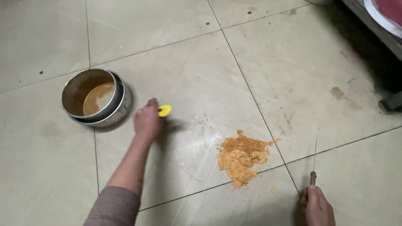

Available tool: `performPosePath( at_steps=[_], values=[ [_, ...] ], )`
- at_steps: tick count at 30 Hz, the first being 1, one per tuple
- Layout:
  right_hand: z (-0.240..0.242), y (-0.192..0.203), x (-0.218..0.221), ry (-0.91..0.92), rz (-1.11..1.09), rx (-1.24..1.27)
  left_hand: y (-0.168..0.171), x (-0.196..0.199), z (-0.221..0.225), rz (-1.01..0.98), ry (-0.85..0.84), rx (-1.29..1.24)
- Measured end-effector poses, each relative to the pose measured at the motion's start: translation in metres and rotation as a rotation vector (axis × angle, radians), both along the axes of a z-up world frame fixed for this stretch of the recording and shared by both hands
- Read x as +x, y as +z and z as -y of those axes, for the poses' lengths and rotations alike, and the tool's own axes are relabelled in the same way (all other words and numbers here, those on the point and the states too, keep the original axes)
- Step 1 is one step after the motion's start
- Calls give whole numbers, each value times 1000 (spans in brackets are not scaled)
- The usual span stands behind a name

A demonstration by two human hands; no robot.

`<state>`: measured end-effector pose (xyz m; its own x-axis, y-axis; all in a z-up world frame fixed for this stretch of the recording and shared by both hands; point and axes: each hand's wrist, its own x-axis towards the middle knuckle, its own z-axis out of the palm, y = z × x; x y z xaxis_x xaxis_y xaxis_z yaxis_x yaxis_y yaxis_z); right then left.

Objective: Scraping residue from a baking pan base with a knife and cleaning the floor with a scraper.

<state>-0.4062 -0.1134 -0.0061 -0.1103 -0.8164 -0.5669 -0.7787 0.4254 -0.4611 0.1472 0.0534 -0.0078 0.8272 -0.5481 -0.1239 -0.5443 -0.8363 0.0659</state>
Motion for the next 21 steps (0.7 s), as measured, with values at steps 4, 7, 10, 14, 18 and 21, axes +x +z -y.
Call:
performPosePath(
  at_steps=[4, 7, 10, 14, 18, 21],
  values=[
    [5, -2, 21, 113, -56, 58, -13, -110, 59, 42, -398, -18],
    [5, -12, 16, 266, -91, 87, 7, -184, 68, 10, -716, -79],
    [0, -19, 3, 405, -95, 65, 59, -190, 55, -269, -722, -171],
    [1, -20, -6, 542, -204, -56, 74, -116, 21, -326, -326, -150],
    [3, -1, 10, 595, -240, -63, 41, -104, 18, -215, -218, -11],
    [8, 8, 21, 617, -234, -96, 16, -143, 51, -141, -420, -74]
  ],
)
